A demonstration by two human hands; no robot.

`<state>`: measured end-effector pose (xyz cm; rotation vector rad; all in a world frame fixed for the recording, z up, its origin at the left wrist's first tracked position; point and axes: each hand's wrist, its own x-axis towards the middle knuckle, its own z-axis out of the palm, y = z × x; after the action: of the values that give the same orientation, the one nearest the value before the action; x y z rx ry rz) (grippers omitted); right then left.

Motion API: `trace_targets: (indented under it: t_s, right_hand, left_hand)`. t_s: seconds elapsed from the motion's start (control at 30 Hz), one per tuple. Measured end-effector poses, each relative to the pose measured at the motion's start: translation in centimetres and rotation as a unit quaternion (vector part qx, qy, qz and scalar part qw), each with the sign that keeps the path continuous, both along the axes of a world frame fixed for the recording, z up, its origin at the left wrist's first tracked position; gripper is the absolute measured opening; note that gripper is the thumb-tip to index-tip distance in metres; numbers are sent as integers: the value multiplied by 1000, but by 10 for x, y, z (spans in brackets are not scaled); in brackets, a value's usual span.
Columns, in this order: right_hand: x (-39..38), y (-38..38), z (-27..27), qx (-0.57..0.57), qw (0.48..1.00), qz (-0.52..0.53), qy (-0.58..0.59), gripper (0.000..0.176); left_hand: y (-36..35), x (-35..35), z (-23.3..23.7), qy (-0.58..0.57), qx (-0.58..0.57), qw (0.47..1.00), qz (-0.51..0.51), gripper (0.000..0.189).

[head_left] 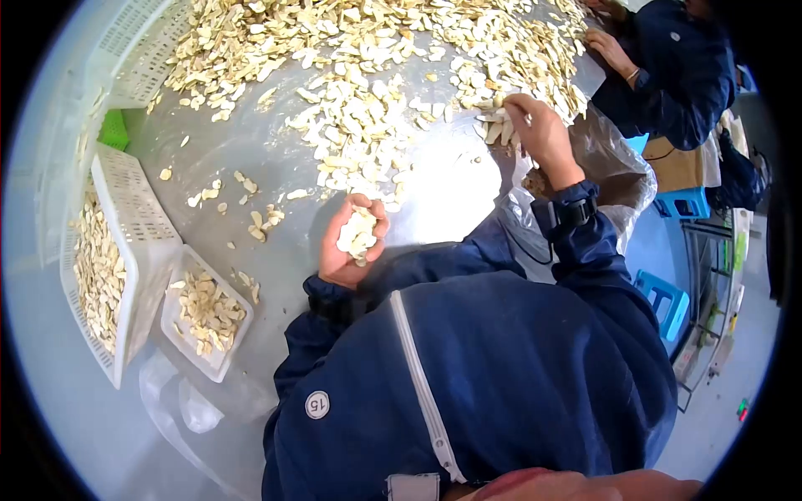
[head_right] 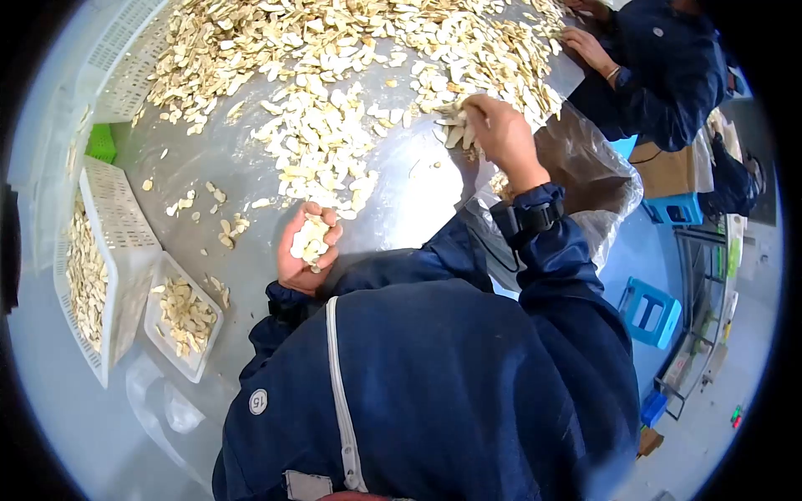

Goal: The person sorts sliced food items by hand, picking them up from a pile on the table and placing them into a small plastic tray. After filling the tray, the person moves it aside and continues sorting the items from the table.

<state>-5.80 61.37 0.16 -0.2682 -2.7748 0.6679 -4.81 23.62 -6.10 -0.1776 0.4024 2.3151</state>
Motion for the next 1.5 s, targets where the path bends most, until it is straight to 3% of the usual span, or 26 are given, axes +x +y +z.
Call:
trace_targets:
  t_s: [0.13,0.23,0.33,0.37,0.4,0.47,0.53,0.6,0.63,0.73,0.8,0.87,0.97,1.1,1.2,1.27,1.3,1.4,1.5]
  right_hand:
    - [8,29,1,-15,1000,2,0,26]
    - [11,21,7,106,993,38,44,34]
    - [10,-3,3,77,987,124,67,36]
    - [12,-15,4,37,986,159,20,36]
    - [13,-21,0,65,972,224,19,36]
    - [17,-25,-1,128,959,252,20,35]
    - [19,-13,-11,154,975,161,28,24]
    - [17,22,-35,144,987,45,48,23]
    - [11,30,-29,198,975,42,90,25]
    - [9,2,-4,113,982,103,106,29]
    - [7,-32,-3,77,968,229,70,38]
    - [13,-70,-1,122,942,310,43,37]
    - [3,-63,-30,142,944,296,43,34]
    - [-6,10,-42,181,975,120,45,22]
    - [9,54,-32,246,969,-11,-10,18]
    - [9,69,-30,284,958,-39,-23,18]
    - [5,67,-25,293,955,-5,37,18]
    - [-30,30,-13,61,997,32,27,19]
    - [-86,-8,-17,60,992,106,19,22]
  left_hand:
    - [0,-1,-2,-1,8,1000,-6,28]
    - [0,-2,-2,2,8,1000,-9,28]
    - [0,-1,-1,4,9,1000,-8,28]
    - [0,-1,0,7,11,1000,-8,27]
    - [1,-2,1,11,13,1000,-9,27]
    - [1,-2,0,11,11,1000,-8,27]
    - [-1,0,-2,9,6,1000,-7,27]
    - [-1,-1,-3,10,1,1000,-8,27]
    - [-1,-2,-2,9,2,1000,-9,27]
    - [0,-2,-2,7,7,1000,-14,27]
    - [0,-2,-3,8,13,1000,-15,27]
    - [1,-2,-3,13,12,1000,-12,27]
    - [0,-1,-2,12,11,1000,-6,28]
    - [-2,-2,-5,10,20,1000,-20,30]
    - [-2,-3,-4,12,29,999,-28,30]
    - [-3,-3,-5,7,32,999,-30,29]
    - [-2,-3,-5,5,33,999,-35,29]
    - [-2,-4,-6,9,24,999,-34,29]
    - [-3,-3,-7,2,30,999,-30,28]
